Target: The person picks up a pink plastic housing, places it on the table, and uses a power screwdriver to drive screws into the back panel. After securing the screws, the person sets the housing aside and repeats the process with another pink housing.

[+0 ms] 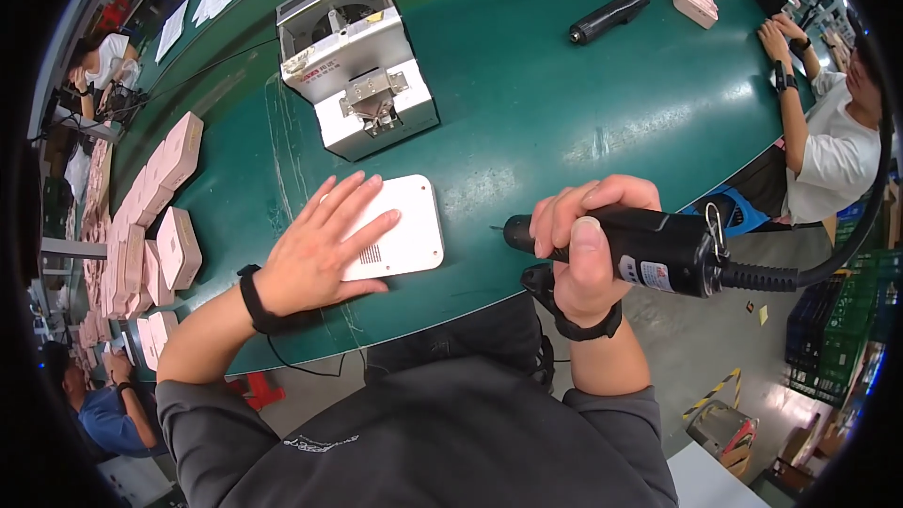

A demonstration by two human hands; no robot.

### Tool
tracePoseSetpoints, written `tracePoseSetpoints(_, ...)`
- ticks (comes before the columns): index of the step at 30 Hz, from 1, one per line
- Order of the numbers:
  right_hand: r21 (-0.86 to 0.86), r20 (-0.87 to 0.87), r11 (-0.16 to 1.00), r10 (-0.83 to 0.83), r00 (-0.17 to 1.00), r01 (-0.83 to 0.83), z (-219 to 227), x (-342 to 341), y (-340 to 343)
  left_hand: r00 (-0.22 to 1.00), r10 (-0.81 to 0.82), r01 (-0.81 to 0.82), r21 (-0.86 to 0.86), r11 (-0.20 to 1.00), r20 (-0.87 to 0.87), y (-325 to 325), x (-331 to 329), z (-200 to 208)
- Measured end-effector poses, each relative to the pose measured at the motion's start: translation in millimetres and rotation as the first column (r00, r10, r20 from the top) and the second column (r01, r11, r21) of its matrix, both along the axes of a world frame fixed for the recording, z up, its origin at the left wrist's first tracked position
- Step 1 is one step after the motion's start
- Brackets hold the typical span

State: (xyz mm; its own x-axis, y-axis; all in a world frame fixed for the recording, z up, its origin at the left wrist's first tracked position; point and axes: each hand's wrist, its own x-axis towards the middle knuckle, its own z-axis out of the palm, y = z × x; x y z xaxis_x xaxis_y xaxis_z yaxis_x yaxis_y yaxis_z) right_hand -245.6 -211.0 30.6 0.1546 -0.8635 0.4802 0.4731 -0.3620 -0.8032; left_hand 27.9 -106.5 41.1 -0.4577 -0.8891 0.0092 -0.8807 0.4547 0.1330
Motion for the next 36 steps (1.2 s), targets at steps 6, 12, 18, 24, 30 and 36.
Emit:
tracePoseSetpoints(6, 0.062, -0.06, 0.998, 0.003, 0.998, 0.001, 8.8, 8.8, 1.9, 0.952, 0.129, -0.127, 0.026, 0.992, -0.278, -3.4, 9.8, 15.6)
tracePoseSetpoints(12, 0.299, -0.114, 0.925, 0.28, 0.953, -0.236, 43.8, 38.8, 32.1, 0.554, 0.25, -0.45, -0.032, 0.893, -0.794, -23.7, 20.4, 47.2)
tracePoseSetpoints(18, 0.336, -0.092, 0.839, 0.482, 0.871, -0.428, 37.0, 108.2, 85.2, 0.438, 0.208, -0.572, -0.093, 0.815, -0.875, -40.2, 4.8, 76.2)
tracePoseSetpoints(24, 0.397, -0.176, 0.843, 0.457, 0.872, -0.362, 36.9, 120.7, 101.5, 0.351, 0.176, -0.591, -0.071, 0.803, -0.92, -31.9, -8.7, 82.2)
tracePoseSetpoints(30, 0.198, -0.281, 0.927, 0.366, 0.887, -0.32, 25.7, 109.6, 108.2, -0.067, 0.132, -0.366, 0.147, 0.919, -0.989, -23.6, -14.0, 87.4)
tracePoseSetpoints(36, 0.245, -0.267, 0.907, 0.402, 0.876, -0.342, 33.6, 101.1, 112.3, -0.445, 0.3, -0.017, 0.342, 0.939, -0.844, -2.5, -25.1, 80.5)
